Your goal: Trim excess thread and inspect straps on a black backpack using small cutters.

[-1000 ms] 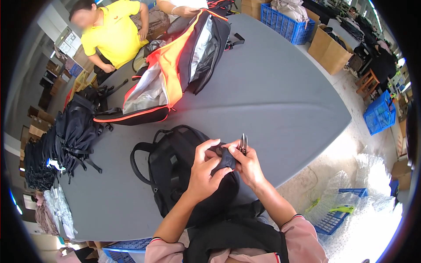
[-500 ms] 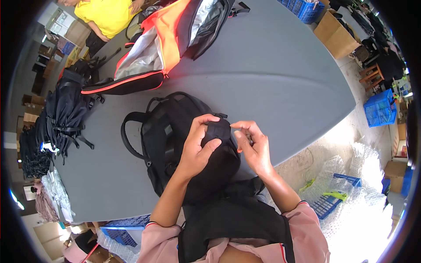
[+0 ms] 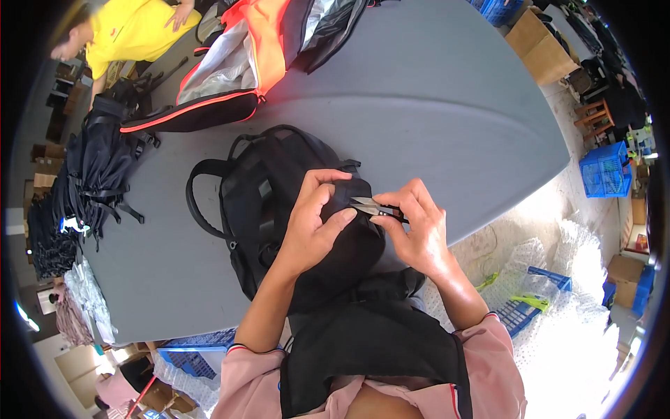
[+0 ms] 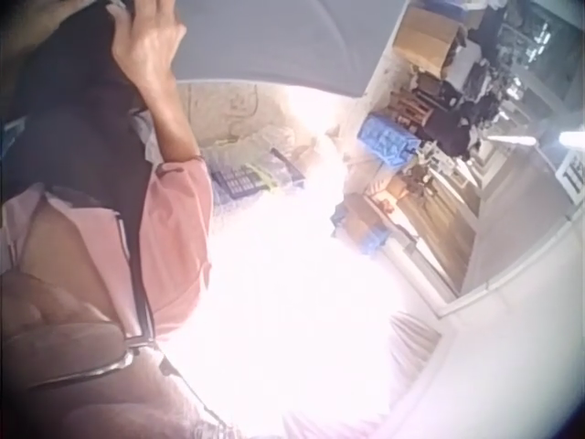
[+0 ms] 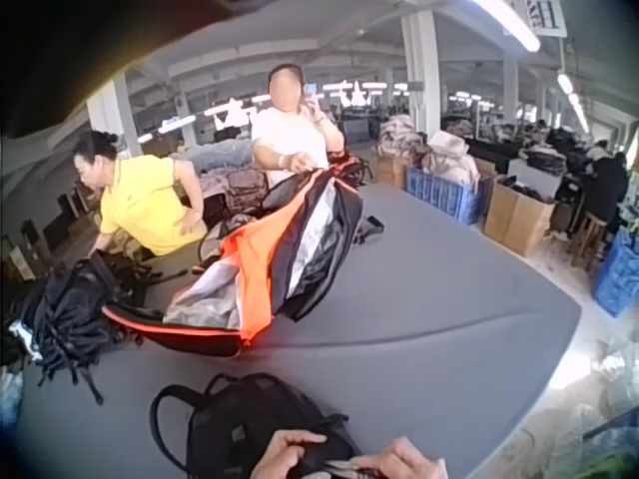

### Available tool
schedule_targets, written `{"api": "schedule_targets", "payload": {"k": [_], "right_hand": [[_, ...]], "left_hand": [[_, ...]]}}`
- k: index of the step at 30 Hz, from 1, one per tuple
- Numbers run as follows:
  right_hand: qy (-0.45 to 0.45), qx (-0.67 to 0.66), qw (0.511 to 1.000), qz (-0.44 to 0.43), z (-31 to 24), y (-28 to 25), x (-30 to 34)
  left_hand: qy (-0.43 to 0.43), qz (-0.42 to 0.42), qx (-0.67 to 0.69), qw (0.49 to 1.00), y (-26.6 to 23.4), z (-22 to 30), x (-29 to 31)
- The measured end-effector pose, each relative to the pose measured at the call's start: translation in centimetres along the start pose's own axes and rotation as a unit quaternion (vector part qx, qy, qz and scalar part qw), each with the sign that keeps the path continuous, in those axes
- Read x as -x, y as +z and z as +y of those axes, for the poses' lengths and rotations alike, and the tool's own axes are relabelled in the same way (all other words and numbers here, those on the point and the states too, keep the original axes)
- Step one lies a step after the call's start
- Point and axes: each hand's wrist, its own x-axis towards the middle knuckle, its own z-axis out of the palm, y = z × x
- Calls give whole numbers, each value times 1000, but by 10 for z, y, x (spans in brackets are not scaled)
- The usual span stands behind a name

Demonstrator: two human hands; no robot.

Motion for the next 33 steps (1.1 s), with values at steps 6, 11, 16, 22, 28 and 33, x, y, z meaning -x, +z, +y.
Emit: {"api": "schedule_targets", "payload": {"k": [6, 11, 16, 22, 28, 33], "right_hand": [[4, -33, 999, 7, -1, 4, 0], [15, -34, 999, 13, 0, 5, 3], [-2, -2, 999, 49, 6, 9, 7], [43, -51, 997, 39, 1, 5, 7], [3, -7, 999, 31, 2, 9, 4], [4, -12, 999, 45, 0, 11, 6]], "left_hand": [[-35, -10, 7, 999, -3, 1, 1], [-47, -5, 10, 999, -1, 4, 2], [-68, 0, 18, 998, 0, 5, 0], [-71, 11, 59, 996, -2, -3, 1], [-57, 7, 39, 998, 0, 0, 0], [-29, -2, 12, 999, -1, -6, 2]]}}
